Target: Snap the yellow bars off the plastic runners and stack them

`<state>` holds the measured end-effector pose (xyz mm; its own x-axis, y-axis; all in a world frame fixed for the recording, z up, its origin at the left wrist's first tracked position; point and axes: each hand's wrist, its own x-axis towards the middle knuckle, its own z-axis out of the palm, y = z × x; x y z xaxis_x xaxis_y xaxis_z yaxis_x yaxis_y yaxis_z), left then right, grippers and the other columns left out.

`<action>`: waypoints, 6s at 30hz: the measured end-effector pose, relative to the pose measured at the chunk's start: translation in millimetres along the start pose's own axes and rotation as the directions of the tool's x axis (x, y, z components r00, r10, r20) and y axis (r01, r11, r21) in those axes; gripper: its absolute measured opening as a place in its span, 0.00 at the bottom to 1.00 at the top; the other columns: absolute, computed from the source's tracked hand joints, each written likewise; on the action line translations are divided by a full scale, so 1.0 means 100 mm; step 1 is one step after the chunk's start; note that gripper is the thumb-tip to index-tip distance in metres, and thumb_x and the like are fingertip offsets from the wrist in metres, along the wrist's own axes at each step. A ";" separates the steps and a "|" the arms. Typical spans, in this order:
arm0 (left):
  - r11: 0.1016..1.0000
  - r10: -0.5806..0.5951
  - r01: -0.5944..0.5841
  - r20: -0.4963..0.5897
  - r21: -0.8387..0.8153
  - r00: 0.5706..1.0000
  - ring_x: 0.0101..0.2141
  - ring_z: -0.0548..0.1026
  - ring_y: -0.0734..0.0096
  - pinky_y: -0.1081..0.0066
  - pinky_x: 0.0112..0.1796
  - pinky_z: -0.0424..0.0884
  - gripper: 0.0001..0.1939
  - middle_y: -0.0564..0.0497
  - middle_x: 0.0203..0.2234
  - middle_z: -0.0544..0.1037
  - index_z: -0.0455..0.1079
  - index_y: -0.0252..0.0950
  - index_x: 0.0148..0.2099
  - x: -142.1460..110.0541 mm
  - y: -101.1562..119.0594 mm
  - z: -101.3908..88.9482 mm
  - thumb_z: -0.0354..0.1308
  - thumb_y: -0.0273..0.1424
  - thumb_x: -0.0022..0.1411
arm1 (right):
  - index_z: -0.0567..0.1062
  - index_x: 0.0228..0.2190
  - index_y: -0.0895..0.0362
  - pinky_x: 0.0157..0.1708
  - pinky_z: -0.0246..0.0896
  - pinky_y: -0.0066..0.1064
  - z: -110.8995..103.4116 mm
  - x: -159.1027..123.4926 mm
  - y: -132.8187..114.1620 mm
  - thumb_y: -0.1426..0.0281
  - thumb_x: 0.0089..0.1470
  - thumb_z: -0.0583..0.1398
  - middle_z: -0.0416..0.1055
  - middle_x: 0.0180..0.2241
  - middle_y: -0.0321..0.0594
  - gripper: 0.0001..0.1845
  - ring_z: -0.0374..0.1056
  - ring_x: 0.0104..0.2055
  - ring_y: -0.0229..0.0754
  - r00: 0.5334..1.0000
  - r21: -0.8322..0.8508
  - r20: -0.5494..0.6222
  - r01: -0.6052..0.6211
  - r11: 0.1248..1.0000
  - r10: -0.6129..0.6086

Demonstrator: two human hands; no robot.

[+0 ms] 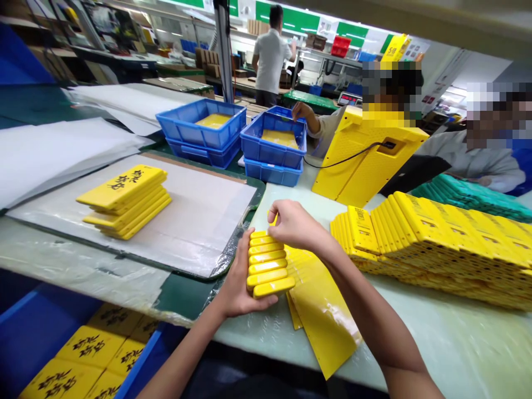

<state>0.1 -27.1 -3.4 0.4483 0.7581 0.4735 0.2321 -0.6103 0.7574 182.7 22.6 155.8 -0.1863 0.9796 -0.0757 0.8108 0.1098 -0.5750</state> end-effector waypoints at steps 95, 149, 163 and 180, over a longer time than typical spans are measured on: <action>1.000 0.022 -0.022 0.015 0.013 1.000 0.72 0.50 0.31 0.37 0.69 0.55 0.73 0.30 0.72 0.47 0.27 0.39 0.79 0.02 -0.02 -0.04 0.73 0.56 0.50 | 0.74 0.32 0.59 0.36 0.55 0.34 0.16 -0.41 0.19 0.77 0.65 0.60 0.73 0.35 0.41 0.07 0.66 0.35 0.41 0.871 -0.151 -0.413 0.222 0.963 -0.266; 0.998 0.065 -0.064 -0.023 0.016 0.998 0.70 0.55 0.31 0.37 0.66 0.61 0.72 0.32 0.70 0.50 0.29 0.39 0.79 0.05 -0.03 -0.02 0.75 0.47 0.48 | 0.80 0.36 0.57 0.42 0.61 0.34 0.38 -0.70 0.01 0.72 0.64 0.65 0.76 0.38 0.39 0.04 0.70 0.37 0.40 0.947 0.186 -0.223 0.274 0.943 -0.231; 0.999 0.048 -0.048 -0.036 -0.007 0.998 0.70 0.57 0.34 0.39 0.66 0.61 0.72 0.31 0.70 0.51 0.29 0.38 0.79 0.06 -0.03 -0.02 0.75 0.46 0.48 | 0.82 0.34 0.56 0.36 0.62 0.30 0.17 -0.80 0.10 0.75 0.61 0.66 0.78 0.34 0.35 0.04 0.71 0.35 0.37 0.906 0.195 -0.337 0.332 0.923 -0.255; 0.997 0.005 -0.007 -0.030 -0.080 1.000 0.72 0.53 0.35 0.37 0.68 0.57 0.74 0.35 0.74 0.46 0.25 0.46 0.79 0.05 0.04 0.00 0.77 0.46 0.49 | 0.81 0.34 0.56 0.36 0.59 0.32 0.11 -0.83 0.16 0.75 0.63 0.66 0.75 0.34 0.37 0.04 0.68 0.34 0.38 0.877 0.080 -0.405 0.316 0.946 -0.259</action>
<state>3.0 -25.8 1.7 0.4238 0.7615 0.4904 0.1586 -0.5955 0.7876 205.3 -58.3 143.8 -0.1483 0.8988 0.4126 0.6636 0.3997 -0.6323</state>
